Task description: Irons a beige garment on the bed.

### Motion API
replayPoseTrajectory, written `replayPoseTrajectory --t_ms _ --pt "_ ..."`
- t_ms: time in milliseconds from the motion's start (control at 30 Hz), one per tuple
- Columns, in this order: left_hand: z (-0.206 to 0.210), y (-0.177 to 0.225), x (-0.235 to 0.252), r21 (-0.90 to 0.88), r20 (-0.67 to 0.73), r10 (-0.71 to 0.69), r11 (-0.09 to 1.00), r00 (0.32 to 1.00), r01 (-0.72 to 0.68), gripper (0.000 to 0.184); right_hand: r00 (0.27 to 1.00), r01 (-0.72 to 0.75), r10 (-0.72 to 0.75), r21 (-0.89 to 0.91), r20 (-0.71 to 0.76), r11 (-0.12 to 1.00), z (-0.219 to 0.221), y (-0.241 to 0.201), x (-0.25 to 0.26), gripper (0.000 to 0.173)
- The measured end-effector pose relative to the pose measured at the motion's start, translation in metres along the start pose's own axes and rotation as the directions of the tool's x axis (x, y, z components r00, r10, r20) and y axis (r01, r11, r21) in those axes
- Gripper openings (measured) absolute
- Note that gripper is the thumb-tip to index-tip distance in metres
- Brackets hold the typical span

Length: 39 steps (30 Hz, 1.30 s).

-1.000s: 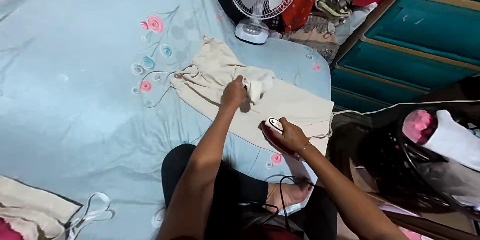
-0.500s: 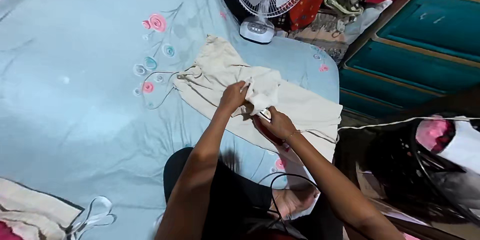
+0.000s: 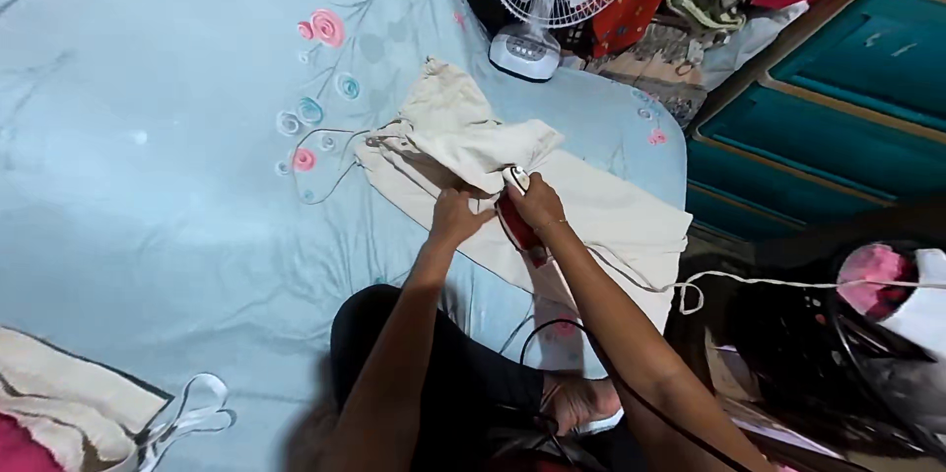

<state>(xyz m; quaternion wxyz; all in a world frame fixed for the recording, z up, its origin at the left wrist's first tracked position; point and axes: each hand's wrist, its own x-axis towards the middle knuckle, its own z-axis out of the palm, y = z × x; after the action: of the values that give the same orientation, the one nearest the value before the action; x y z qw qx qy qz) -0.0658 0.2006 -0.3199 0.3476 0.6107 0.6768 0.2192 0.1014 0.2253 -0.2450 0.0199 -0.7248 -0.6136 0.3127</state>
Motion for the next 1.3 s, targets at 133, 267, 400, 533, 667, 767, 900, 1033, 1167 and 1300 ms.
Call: replayPoseTrajectory --t_ms 133,267,400,533,667,767,900,1033,1167,1300 --pt "-0.011 0.021 0.013 0.313 0.055 0.1 0.943 0.993 -0.112 0.032 0.996 0.056 -0.052 -0.058 0.078 0.997 -0.007 0.001 -0.005 0.059" --pt "-0.049 0.039 0.031 0.213 0.032 -0.088 0.974 0.996 0.079 0.034 0.99 0.091 -0.074 -0.144 0.121 0.985 -0.011 0.007 -0.019 0.056" --pt "-0.062 0.046 0.038 0.119 0.027 -0.175 0.978 0.984 0.17 0.034 1.0 -0.005 0.004 -0.047 -0.009 0.999 -0.002 -0.004 0.0 0.056" --pt "-0.055 0.036 0.035 0.105 0.001 -0.175 0.979 0.985 0.174 0.036 0.997 -0.059 0.057 -0.038 -0.053 0.998 0.001 -0.018 0.019 0.056" --pt "-0.057 0.024 0.035 0.085 0.025 -0.153 0.985 0.988 0.15 0.029 0.999 0.02 -0.016 -0.104 0.04 0.994 -0.002 -0.015 0.005 0.057" --pt "-0.058 0.022 0.036 0.082 0.043 -0.151 0.986 0.988 0.147 0.029 0.997 0.039 -0.03 -0.131 0.068 0.991 -0.001 -0.011 -0.003 0.056" --pt "-0.047 0.02 0.034 0.072 0.035 -0.153 0.986 0.988 0.15 0.032 0.998 -0.043 0.04 -0.085 -0.038 0.995 0.005 -0.021 0.009 0.057" --pt "-0.048 0.018 0.031 0.077 0.042 -0.159 0.985 0.986 0.155 0.032 1.0 -0.003 0.004 -0.111 0.013 0.994 0.001 -0.022 0.01 0.058" --pt "-0.052 0.004 0.033 -0.007 0.019 -0.086 0.996 0.996 0.086 0.03 0.995 0.052 -0.03 -0.242 0.093 0.969 -0.014 -0.001 -0.001 0.059" --pt "-0.051 -0.008 0.037 -0.135 -0.017 -0.012 0.991 1.0 0.01 0.034 0.998 -0.061 0.056 -0.218 -0.029 0.974 -0.025 0.011 0.012 0.059"
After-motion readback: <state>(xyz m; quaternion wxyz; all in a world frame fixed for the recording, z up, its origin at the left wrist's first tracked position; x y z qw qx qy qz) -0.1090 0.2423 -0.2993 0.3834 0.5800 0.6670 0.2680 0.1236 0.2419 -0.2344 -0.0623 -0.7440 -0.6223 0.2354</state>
